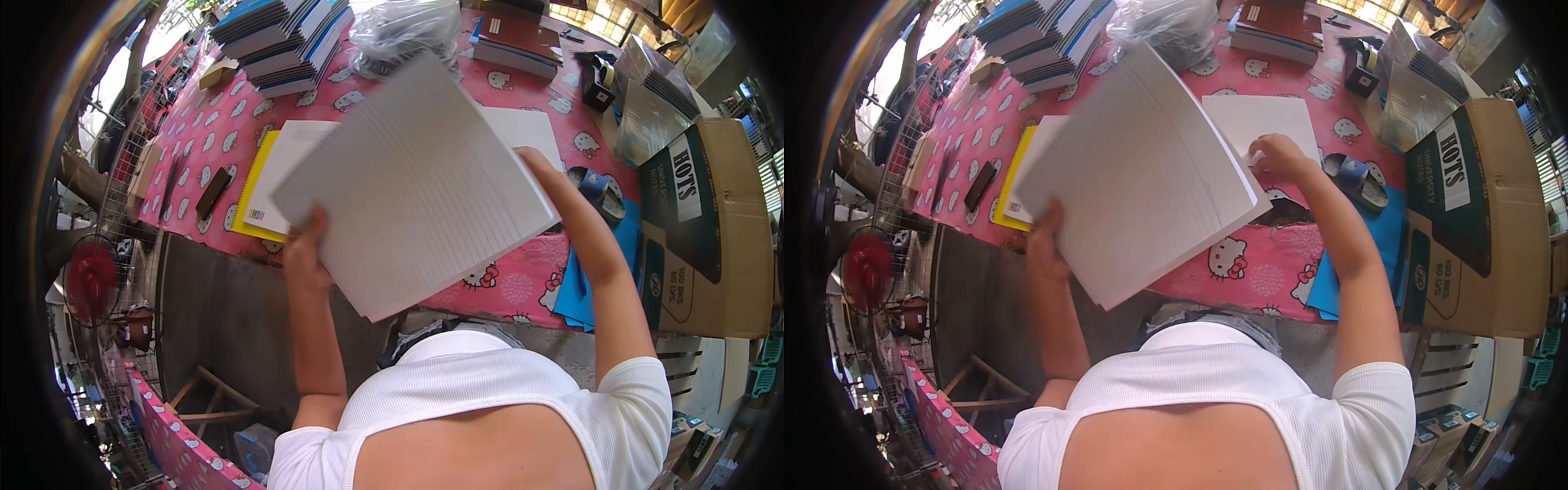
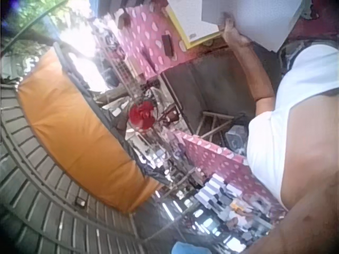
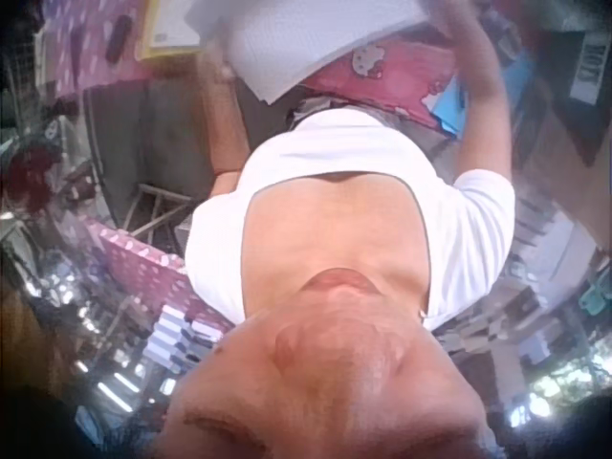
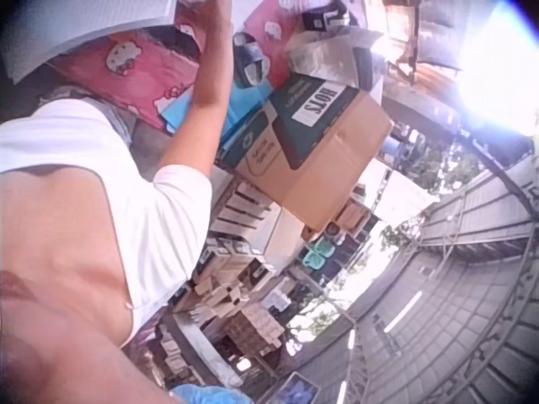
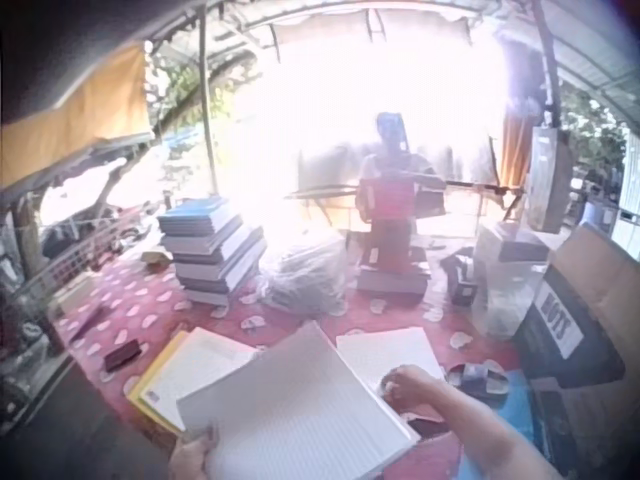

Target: The person prepares spiral-bound notebooks by inserting plastic spiral coils into pre-punched holes of different colored notebooks and trimming the excess coil.

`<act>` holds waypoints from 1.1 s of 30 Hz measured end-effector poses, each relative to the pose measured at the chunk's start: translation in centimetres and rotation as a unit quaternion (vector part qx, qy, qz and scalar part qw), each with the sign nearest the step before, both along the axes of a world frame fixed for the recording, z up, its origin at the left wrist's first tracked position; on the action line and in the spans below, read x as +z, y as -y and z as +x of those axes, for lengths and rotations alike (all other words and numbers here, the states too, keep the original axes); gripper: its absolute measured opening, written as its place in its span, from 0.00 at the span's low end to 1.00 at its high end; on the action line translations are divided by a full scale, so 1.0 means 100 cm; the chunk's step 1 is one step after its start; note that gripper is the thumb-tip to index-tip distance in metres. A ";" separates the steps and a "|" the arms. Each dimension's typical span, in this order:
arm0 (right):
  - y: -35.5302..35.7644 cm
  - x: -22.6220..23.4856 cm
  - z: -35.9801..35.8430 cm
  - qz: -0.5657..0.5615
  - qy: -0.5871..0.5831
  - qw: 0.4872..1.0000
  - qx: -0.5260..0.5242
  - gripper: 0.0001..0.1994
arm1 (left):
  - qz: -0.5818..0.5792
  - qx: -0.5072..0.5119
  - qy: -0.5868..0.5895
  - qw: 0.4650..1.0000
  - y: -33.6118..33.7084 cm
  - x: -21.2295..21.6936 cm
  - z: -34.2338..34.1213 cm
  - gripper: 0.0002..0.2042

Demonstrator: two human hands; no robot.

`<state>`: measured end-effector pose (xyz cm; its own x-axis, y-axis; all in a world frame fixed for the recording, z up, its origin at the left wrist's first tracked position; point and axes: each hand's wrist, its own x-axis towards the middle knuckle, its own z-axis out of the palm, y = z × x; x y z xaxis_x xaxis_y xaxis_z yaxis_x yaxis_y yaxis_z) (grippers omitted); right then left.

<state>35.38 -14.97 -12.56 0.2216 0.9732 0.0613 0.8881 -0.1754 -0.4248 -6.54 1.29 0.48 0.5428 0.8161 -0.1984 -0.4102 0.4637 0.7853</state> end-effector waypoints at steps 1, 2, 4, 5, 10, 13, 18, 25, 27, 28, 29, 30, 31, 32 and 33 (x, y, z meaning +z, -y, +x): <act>-0.008 0.019 -0.017 -0.030 0.050 0.997 0.044 0.14 | -0.024 0.009 -0.029 0.999 0.004 -0.019 -0.008 0.18; -0.004 0.024 -0.018 -0.030 0.053 0.997 0.043 0.14 | -0.024 0.008 -0.026 0.999 0.008 -0.036 -0.008 0.18; 0.002 0.029 -0.016 -0.024 0.020 0.999 0.030 0.09 | -0.019 0.001 -0.096 0.995 0.013 -0.059 -0.009 0.16; 0.003 0.026 -0.017 -0.008 0.032 0.999 0.015 0.08 | -0.019 0.000 -0.094 0.995 0.013 -0.064 -0.010 0.16; 0.006 0.014 -0.043 0.019 0.118 0.991 -0.065 0.08 | -0.006 0.001 -0.108 0.994 0.018 -0.067 -0.006 0.13; 0.003 0.012 -0.053 0.058 0.130 0.978 -0.155 0.05 | -0.007 0.007 -0.109 0.994 0.018 -0.071 -0.005 0.14; 0.001 0.017 -0.045 0.051 0.100 0.984 -0.137 0.04 | -0.008 0.007 -0.119 0.993 0.021 -0.067 -0.004 0.14; -0.002 0.030 -0.011 0.002 -0.128 0.983 -0.134 0.11 | -0.012 -0.024 -0.112 0.993 0.019 -0.068 -0.007 0.19; -0.002 0.030 -0.008 -0.018 -0.172 0.973 -0.152 0.10 | -0.007 -0.029 -0.105 0.994 0.018 -0.070 -0.008 0.19; -0.002 0.028 -0.006 -0.018 -0.171 0.974 -0.150 0.10 | -0.003 -0.037 -0.099 0.994 0.017 -0.071 -0.008 0.19; -0.003 0.026 -0.003 -0.033 -0.196 0.965 -0.169 0.10 | -0.003 -0.036 -0.097 0.995 0.017 -0.070 -0.008 0.19; -0.001 0.020 0.003 -0.048 -0.220 0.956 -0.191 0.11 | -0.007 -0.037 -0.098 0.994 0.017 -0.069 -0.006 0.18; 0.003 0.014 0.009 -0.047 -0.218 0.956 -0.193 0.11 | -0.010 -0.040 -0.098 0.994 0.017 -0.067 -0.002 0.17; 0.009 0.008 0.014 0.046 -0.150 0.971 -0.182 0.08 | -0.010 -0.044 -0.095 0.994 0.017 -0.068 0.002 0.17; 0.010 0.005 0.017 0.138 -0.082 0.973 -0.166 0.06 | -0.009 -0.052 -0.084 0.995 0.016 -0.069 0.005 0.18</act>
<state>37.06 -15.94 -12.04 0.5504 0.7976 0.2468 0.7175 -0.3007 -0.6283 -6.06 -0.27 -6.41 0.5825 0.7525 -0.3073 -0.2235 0.5117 0.8296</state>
